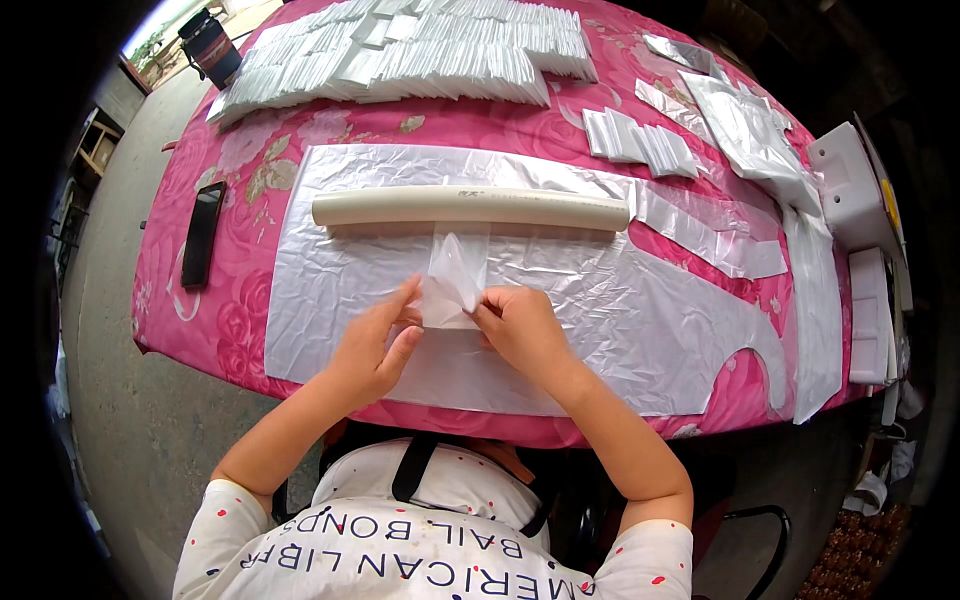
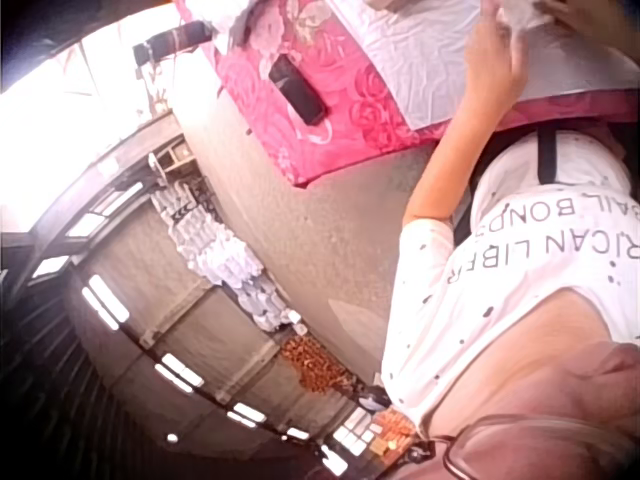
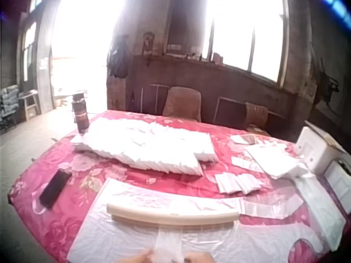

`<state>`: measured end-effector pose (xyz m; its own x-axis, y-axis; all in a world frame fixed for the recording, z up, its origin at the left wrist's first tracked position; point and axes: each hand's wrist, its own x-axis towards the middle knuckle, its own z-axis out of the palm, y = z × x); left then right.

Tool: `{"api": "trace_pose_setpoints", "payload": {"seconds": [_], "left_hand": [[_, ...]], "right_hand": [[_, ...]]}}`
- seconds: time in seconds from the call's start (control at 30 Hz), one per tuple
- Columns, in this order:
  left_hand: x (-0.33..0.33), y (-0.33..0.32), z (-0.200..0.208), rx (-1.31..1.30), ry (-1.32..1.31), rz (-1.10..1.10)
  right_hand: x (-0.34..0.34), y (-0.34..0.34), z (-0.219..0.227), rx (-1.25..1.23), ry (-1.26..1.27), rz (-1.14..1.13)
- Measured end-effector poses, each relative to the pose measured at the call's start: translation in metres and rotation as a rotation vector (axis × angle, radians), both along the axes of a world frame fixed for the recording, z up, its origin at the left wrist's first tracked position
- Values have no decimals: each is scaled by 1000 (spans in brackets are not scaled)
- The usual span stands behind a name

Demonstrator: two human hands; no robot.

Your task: The person unrolls a roll of clear plastic wrap on a pink table, tears off a sheet, and wraps small white rectangular items. The wrapped items are stacked on the table. The person repeats this process multiple times.

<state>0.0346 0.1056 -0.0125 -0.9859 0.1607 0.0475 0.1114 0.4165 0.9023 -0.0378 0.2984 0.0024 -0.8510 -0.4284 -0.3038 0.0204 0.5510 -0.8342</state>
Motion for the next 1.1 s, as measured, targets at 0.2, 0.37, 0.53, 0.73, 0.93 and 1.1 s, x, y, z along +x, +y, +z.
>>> {"api": "trace_pose_setpoints", "payload": {"seconds": [0.2, 0.37, 0.53, 0.73, 0.93, 1.1], "left_hand": [[3, 13, -8, -436, 347, -123], [11, 30, -24, -669, 223, -174], [13, 31, -24, -724, 221, -161], [7, 28, -24, -705, 297, -114], [-5, 24, -22, -649, 371, -83], [-8, 18, -22, -629, 450, -84]], "right_hand": [[-22, -4, 7, 62, -281, -23], [-17, -6, 2, 55, -237, -68], [9, 0, -5, 238, 266, -35], [12, 14, -15, 284, 1056, 184], [-19, 14, -17, 104, 963, 530], [-36, 13, -17, 77, 875, 510]]}}
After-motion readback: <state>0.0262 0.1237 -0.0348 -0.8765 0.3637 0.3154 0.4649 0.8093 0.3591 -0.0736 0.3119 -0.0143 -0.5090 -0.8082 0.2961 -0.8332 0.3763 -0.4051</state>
